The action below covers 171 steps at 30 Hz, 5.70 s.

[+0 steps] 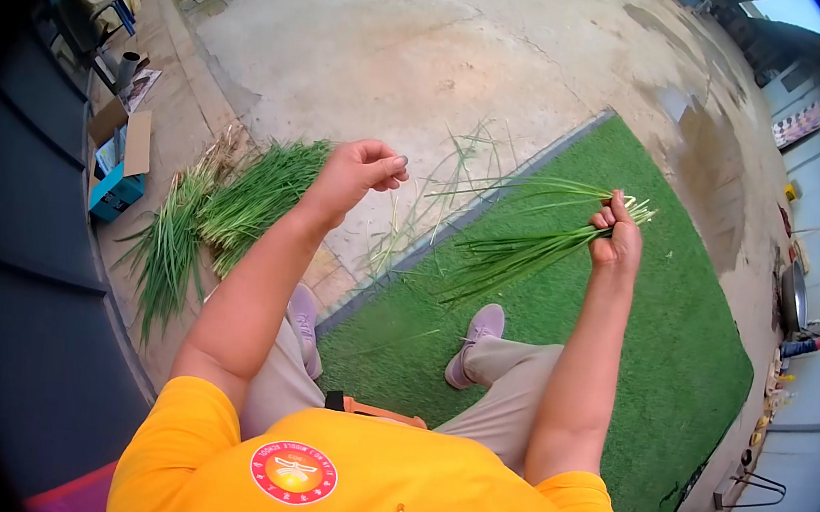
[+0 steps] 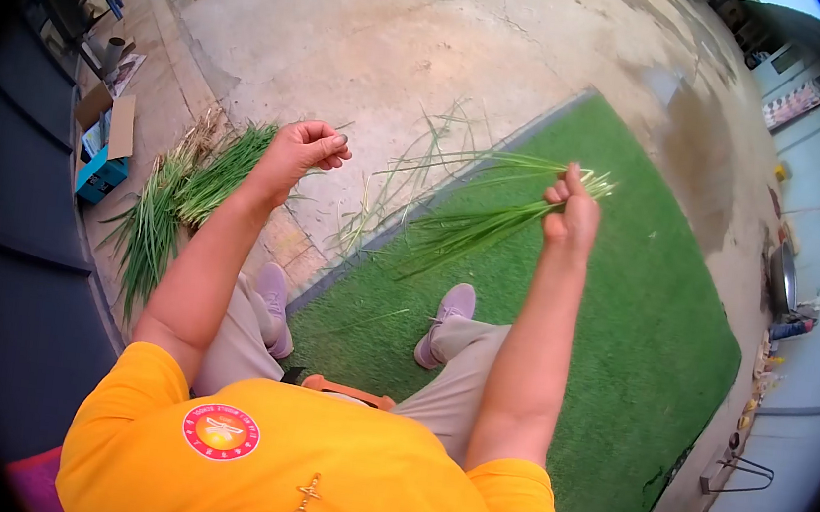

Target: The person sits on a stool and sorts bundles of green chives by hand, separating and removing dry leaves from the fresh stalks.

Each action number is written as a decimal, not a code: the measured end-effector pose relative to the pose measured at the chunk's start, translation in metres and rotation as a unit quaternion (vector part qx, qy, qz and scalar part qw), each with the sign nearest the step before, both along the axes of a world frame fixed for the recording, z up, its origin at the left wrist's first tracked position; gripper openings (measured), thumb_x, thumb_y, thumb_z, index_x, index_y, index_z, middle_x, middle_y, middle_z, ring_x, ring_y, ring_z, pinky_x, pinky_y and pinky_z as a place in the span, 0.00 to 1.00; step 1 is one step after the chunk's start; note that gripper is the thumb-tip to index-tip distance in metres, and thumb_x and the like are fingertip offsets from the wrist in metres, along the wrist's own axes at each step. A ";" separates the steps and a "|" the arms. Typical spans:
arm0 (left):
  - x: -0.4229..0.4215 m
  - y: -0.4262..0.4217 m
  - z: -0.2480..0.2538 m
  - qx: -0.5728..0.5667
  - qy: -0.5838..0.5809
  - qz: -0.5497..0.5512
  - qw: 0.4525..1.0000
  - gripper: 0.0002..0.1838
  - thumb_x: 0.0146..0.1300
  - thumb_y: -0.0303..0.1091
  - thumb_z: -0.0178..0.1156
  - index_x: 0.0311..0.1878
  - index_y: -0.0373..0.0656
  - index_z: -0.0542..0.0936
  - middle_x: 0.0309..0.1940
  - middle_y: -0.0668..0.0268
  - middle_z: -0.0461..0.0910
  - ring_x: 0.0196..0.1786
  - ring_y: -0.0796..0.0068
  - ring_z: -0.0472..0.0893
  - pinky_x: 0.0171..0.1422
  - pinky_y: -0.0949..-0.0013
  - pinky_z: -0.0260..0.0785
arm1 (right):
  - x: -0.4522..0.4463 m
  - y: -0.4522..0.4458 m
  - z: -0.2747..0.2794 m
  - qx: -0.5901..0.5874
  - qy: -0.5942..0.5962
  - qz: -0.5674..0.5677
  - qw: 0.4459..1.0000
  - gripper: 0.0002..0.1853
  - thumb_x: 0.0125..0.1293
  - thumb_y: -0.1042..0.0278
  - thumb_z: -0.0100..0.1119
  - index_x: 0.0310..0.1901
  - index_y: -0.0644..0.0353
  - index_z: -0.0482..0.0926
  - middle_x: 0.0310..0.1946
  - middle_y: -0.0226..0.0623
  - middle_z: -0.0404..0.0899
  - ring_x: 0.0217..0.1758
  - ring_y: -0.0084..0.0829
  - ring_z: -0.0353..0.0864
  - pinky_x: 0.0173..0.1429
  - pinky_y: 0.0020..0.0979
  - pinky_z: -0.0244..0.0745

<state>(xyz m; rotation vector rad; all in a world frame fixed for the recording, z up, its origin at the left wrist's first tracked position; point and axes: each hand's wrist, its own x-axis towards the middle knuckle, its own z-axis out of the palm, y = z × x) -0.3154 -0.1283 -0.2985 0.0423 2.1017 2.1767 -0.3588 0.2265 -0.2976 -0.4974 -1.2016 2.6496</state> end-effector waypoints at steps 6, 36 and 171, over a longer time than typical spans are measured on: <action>0.026 0.047 -0.012 0.015 -0.041 -0.227 0.973 0.09 0.58 0.32 0.57 0.39 0.38 0.78 0.31 0.68 0.79 0.32 0.83 0.76 0.38 0.78 0.67 | 0.004 -0.017 0.010 -0.059 -0.008 0.014 0.998 0.04 0.63 0.72 0.51 0.33 0.60 0.67 0.22 0.29 0.64 0.17 0.16 0.56 0.19 0.18 0.54; 0.027 0.061 0.000 -0.331 0.093 -0.106 0.933 0.07 0.44 0.33 0.54 0.22 0.38 0.75 0.17 0.58 0.73 0.21 0.68 0.72 0.28 0.66 0.64 | 0.016 -0.086 0.007 -0.065 -0.046 0.091 0.993 0.05 0.65 0.72 0.49 0.32 0.62 0.67 0.21 0.26 0.61 0.17 0.16 0.53 0.20 0.20 0.52; -0.019 -0.038 -0.038 -0.583 0.169 0.080 0.791 0.04 0.51 0.27 0.52 0.28 0.39 0.76 0.27 0.56 0.75 0.33 0.53 0.76 0.36 0.57 0.69 | 0.002 0.019 0.011 -0.335 0.042 0.146 0.930 0.08 0.68 0.68 0.42 0.34 0.64 0.64 0.16 0.24 0.53 0.16 0.17 0.50 0.19 0.19 0.49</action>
